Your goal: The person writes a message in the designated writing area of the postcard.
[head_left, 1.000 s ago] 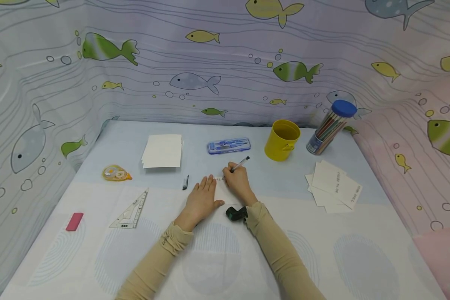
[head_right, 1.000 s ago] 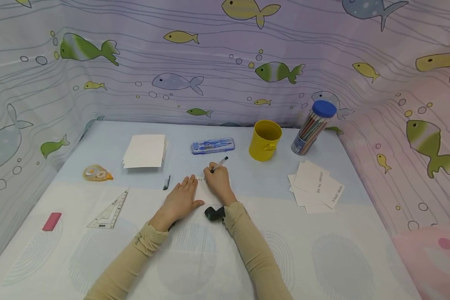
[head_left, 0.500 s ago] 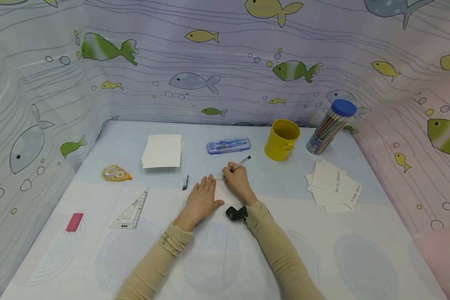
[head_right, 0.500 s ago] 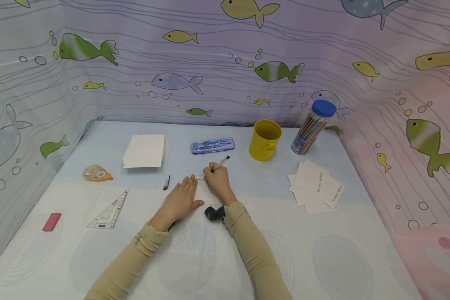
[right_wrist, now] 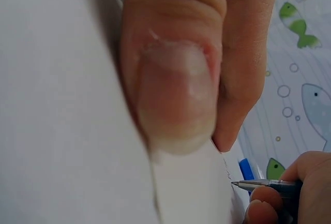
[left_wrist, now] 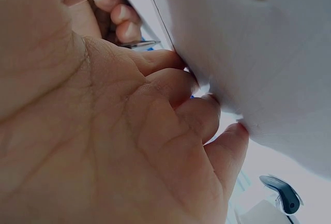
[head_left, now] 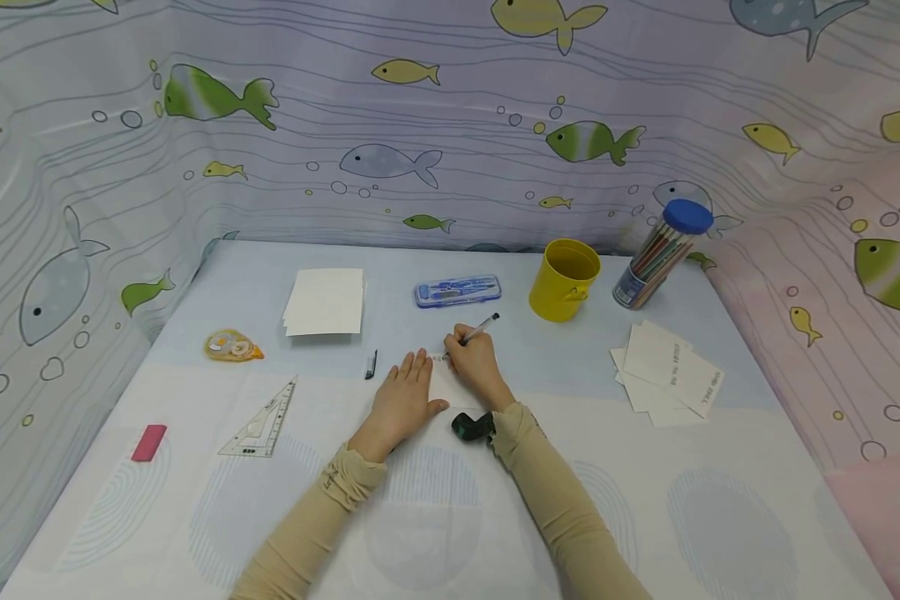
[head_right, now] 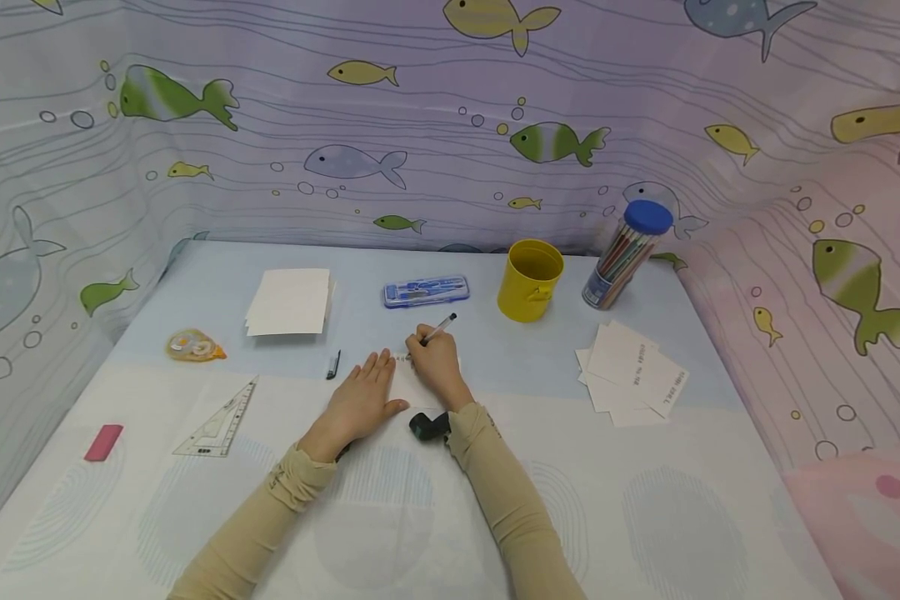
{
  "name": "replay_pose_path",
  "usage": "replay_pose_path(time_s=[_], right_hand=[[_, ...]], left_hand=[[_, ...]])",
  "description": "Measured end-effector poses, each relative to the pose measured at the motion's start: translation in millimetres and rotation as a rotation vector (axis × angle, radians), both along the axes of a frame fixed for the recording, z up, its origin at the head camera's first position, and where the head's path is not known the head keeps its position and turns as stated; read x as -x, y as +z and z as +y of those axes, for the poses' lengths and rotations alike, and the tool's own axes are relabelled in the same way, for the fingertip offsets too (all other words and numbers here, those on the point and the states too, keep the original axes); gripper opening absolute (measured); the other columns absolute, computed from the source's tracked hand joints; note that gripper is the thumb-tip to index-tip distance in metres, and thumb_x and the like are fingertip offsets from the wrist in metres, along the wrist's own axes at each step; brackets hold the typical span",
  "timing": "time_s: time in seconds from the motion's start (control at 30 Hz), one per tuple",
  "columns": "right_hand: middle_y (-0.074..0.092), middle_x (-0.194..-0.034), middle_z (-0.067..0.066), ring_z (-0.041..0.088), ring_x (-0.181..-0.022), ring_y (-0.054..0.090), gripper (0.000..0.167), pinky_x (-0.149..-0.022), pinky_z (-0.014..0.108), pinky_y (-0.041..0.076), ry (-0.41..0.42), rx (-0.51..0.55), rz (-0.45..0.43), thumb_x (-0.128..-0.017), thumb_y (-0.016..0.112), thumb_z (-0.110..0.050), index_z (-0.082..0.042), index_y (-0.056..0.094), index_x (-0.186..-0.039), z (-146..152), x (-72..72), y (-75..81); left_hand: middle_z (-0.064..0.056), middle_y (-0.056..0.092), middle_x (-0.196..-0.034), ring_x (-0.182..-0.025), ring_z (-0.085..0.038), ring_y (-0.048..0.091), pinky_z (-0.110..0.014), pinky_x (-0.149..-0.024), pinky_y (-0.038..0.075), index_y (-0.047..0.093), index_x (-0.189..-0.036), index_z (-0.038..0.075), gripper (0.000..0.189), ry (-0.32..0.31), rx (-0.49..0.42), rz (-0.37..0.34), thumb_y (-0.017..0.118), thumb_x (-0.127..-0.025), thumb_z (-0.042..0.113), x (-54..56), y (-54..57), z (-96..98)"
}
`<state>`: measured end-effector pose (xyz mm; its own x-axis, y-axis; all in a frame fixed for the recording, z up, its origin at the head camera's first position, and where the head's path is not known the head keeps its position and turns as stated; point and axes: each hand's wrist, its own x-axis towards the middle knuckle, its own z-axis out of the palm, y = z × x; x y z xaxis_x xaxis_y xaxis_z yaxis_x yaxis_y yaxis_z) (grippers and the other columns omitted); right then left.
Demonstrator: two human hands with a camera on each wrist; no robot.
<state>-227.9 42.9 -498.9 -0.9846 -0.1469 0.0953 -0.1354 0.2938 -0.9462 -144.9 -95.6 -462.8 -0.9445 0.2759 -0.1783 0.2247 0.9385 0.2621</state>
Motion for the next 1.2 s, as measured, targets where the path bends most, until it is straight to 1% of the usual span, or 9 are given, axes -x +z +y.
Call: replay_pose_path(time_s=[0.17,0.37,0.7,0.97,1.2], right_hand=[[0.046,-0.043,-0.004,0.008,-0.037,0.044,0.036,-0.039,0.02,0.031,0.009,-0.006,-0.004,-0.091,0.051,-0.01,-0.014,0.039,-0.058,0.1,0.1,1.7],[0.046,-0.042,-0.004,0.008,-0.037,0.043,0.036,-0.038,0.02,0.03,-0.009,0.004,0.002,-0.091,0.051,-0.008,-0.013,0.038,-0.057,1.0,1.1,1.7],[0.047,-0.043,-0.004,0.007,-0.037,0.043,0.035,-0.039,0.02,0.03,-0.004,-0.021,0.017,-0.091,0.05,-0.01,-0.013,0.039,-0.058,0.8,0.1,0.1],[0.046,-0.042,-0.004,0.008,-0.036,0.044,0.034,-0.039,0.021,0.031,-0.001,-0.035,0.023,-0.091,0.05,-0.01,-0.013,0.04,-0.058,0.6,-0.8,1.1],[0.044,-0.041,-0.005,0.01,-0.037,0.042,0.035,-0.039,0.021,0.028,0.001,-0.04,0.021,-0.09,0.049,-0.009,-0.014,0.038,-0.057,0.2,-0.8,2.7]], left_hand=[[-0.021,0.021,-0.16,-0.149,-0.036,0.019,-0.052,-0.119,0.024,0.028,-0.15,-0.004,0.081,-0.001,0.008,0.0,0.056,-0.094,0.047,0.8,-0.5,0.5],[-0.021,0.021,-0.16,-0.149,-0.036,0.02,-0.051,-0.119,0.025,0.028,-0.15,-0.004,0.081,-0.009,0.008,0.006,0.056,-0.094,0.047,0.6,0.4,0.9],[-0.023,0.025,-0.158,-0.148,-0.038,0.023,-0.053,-0.118,0.027,0.031,-0.148,-0.006,0.079,-0.013,0.0,0.017,0.058,-0.094,0.045,-0.4,1.7,0.6],[-0.022,0.024,-0.158,-0.148,-0.037,0.022,-0.052,-0.118,0.026,0.03,-0.149,-0.005,0.079,-0.009,0.004,0.008,0.056,-0.094,0.046,-2.3,5.0,0.5],[-0.022,0.023,-0.159,-0.148,-0.037,0.021,-0.052,-0.119,0.025,0.03,-0.149,-0.005,0.08,-0.007,0.002,0.002,0.056,-0.094,0.047,-2.7,5.6,0.4]])
